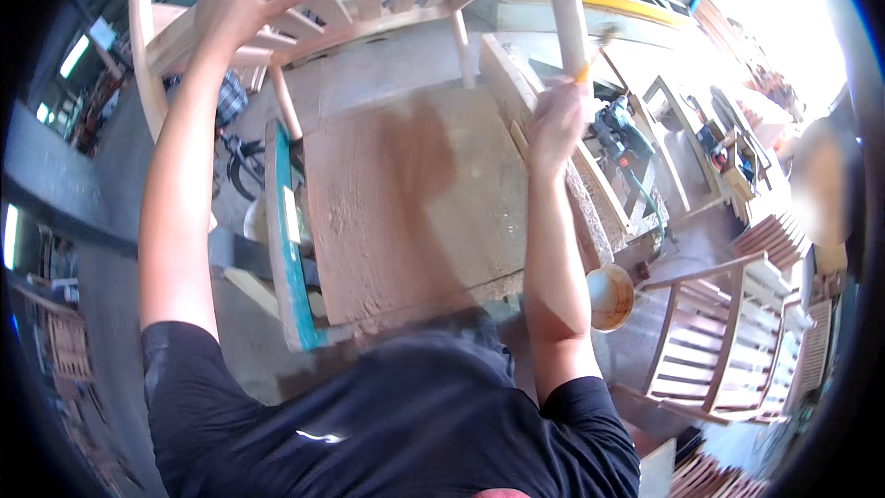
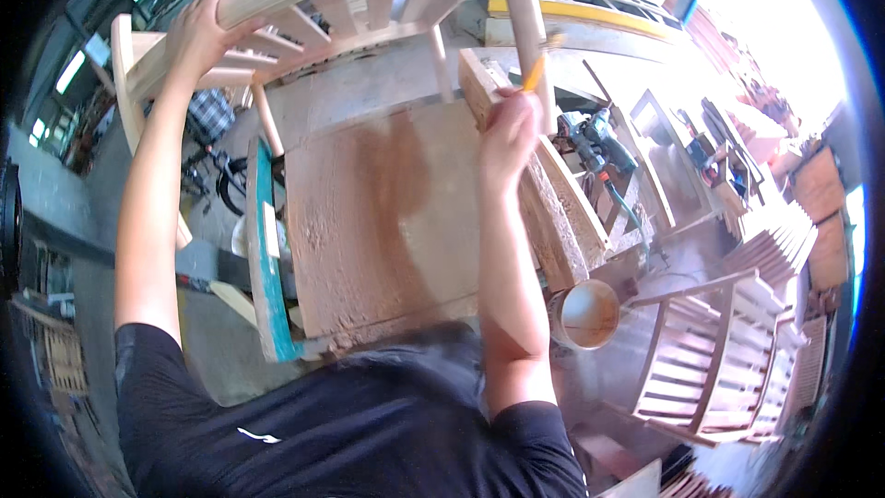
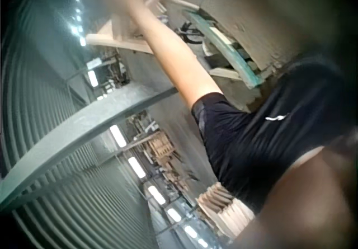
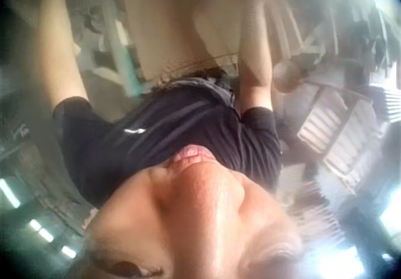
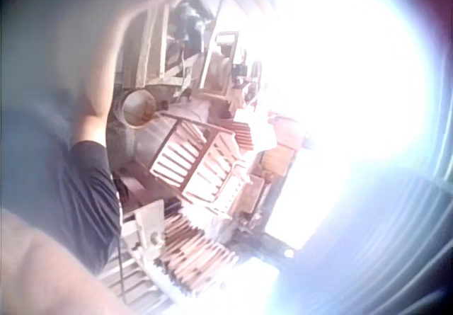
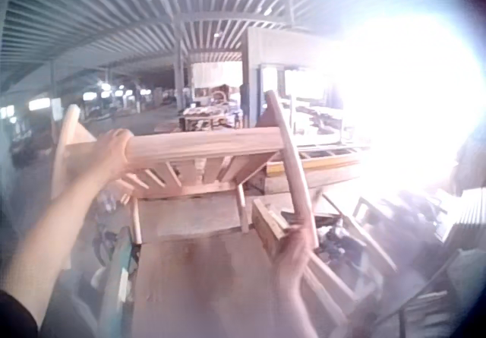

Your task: The person assembles wooden chair frames by inserting slats into the backrest and seat, then uses a hammer to secure the joints. They lift and move the assembled chairs across the workshop floor, stacking them with other finished units.

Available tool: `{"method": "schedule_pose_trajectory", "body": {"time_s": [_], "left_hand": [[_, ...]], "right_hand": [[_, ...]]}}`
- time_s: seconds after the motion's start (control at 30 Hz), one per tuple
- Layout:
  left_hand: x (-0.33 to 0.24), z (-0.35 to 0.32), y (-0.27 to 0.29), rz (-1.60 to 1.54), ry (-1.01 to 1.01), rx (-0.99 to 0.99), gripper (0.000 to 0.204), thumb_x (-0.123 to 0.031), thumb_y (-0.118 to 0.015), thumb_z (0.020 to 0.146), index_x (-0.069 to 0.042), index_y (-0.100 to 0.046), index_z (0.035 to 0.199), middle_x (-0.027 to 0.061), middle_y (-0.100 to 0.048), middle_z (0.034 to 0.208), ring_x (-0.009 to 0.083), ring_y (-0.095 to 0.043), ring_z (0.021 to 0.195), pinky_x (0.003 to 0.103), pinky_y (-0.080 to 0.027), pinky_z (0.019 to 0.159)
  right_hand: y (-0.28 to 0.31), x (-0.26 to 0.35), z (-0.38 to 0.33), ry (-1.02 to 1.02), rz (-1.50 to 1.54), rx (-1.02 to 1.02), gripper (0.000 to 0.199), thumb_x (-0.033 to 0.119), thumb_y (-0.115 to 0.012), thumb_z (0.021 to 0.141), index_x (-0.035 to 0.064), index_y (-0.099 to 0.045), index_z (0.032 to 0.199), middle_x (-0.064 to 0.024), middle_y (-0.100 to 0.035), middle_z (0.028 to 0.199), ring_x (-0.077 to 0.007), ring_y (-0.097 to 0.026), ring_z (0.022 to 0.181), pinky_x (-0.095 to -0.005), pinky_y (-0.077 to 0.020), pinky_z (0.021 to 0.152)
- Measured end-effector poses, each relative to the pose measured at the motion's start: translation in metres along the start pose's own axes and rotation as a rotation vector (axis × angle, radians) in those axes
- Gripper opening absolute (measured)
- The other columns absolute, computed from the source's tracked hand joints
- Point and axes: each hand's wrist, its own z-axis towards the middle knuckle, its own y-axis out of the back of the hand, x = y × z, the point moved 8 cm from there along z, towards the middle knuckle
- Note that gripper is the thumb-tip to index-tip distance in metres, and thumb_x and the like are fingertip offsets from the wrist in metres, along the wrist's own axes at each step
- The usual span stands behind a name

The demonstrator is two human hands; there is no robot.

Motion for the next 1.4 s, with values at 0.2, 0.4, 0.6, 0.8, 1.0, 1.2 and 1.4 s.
{"method": "schedule_pose_trajectory", "body": {"time_s": [0.2,0.4,0.6,0.8,1.0,1.2,1.4], "left_hand": [[0.023,0.026,-0.031,0.022,0.085,0.140,0.080,-0.081,-0.063,0.071,-0.010,-0.065,0.108,0.0125,-0.070,0.107,0.0274,-0.068,0.101,0.040,-0.055,0.083],[0.029,0.042,-0.046,-0.014,0.100,0.146,0.077,-0.079,-0.065,0.071,-0.008,-0.064,0.102,0.0137,-0.069,0.105,0.0313,-0.066,0.101,0.041,-0.053,0.083],[0.036,0.049,-0.054,-0.038,0.147,0.154,0.078,-0.076,-0.068,0.069,-0.006,-0.063,0.102,0.0142,-0.068,0.104,0.0325,-0.063,0.104,0.043,-0.050,0.084],[0.041,0.046,-0.047,-0.042,0.136,0.134,0.077,-0.073,-0.072,0.068,-0.005,-0.063,0.103,0.0162,-0.068,0.104,0.0343,-0.065,0.101,0.043,-0.051,0.082],[0.024,0.046,-0.047,0.110,0.140,0.019,0.092,-0.089,-0.062,0.060,-0.008,-0.066,0.104,0.0121,-0.069,0.105,0.0315,-0.066,0.102,0.043,-0.051,0.083],[0.040,0.050,-0.040,-0.008,0.218,0.105,0.095,-0.088,-0.065,0.057,-0.006,-0.065,0.105,0.0126,-0.067,0.105,0.0304,-0.064,0.105,0.042,-0.047,0.092],[0.048,0.040,-0.044,-0.001,0.309,0.230,0.099,-0.086,-0.067,0.056,-0.004,-0.063,0.111,0.0149,-0.066,0.114,0.0297,-0.060,0.114,0.042,-0.044,0.098]], "right_hand": [[-0.047,-0.049,-0.052,-0.285,0.104,0.042,0.025,0.023,-0.043,0.106,0.0048,-0.056,0.095,0.0033,-0.044,0.066,-0.0050,-0.039,0.054,-0.0220,-0.0323,0.048],[-0.094,-0.055,0.006,-0.130,-0.041,0.114,0.026,0.022,-0.043,0.105,0.0003,-0.057,0.105,0.0024,-0.046,0.071,-0.0060,-0.044,0.062,-0.0231,-0.0376,0.055],[-0.130,-0.073,0.065,-0.069,0.063,0.053,0.033,0.025,-0.045,0.104,-0.0032,-0.057,0.117,0.0012,-0.047,0.073,-0.0079,-0.045,0.064,-0.0272,-0.0406,0.061],[-0.145,-0.088,0.101,0.091,-0.232,-0.159,0.033,0.024,-0.052,0.100,-0.0013,-0.050,0.121,-0.0113,-0.055,0.098,-0.0190,-0.056,0.086,-0.0341,-0.0471,0.078],[-0.159,-0.114,0.116,-0.139,0.210,-0.018,0.027,0.024,-0.044,0.104,0.0031,-0.061,0.106,-0.0010,-0.048,0.073,-0.0086,-0.044,0.062,-0.0255,-0.0365,0.054],[-0.178,-0.202,0.061,-0.498,0.090,0.249,0.029,0.028,-0.055,0.101,0.0028,-0.067,0.107,0.0052,-0.042,0.063,-0.0061,-0.036,0.050,-0.0248,-0.0299,0.043],[-0.355,-0.086,-0.127,-0.257,0.011,1.030,0.028,0.026,-0.057,0.100,0.0023,-0.067,0.111,-0.0086,-0.070,0.089,-0.0198,-0.064,0.083,-0.0349,-0.0505,0.077]]}}
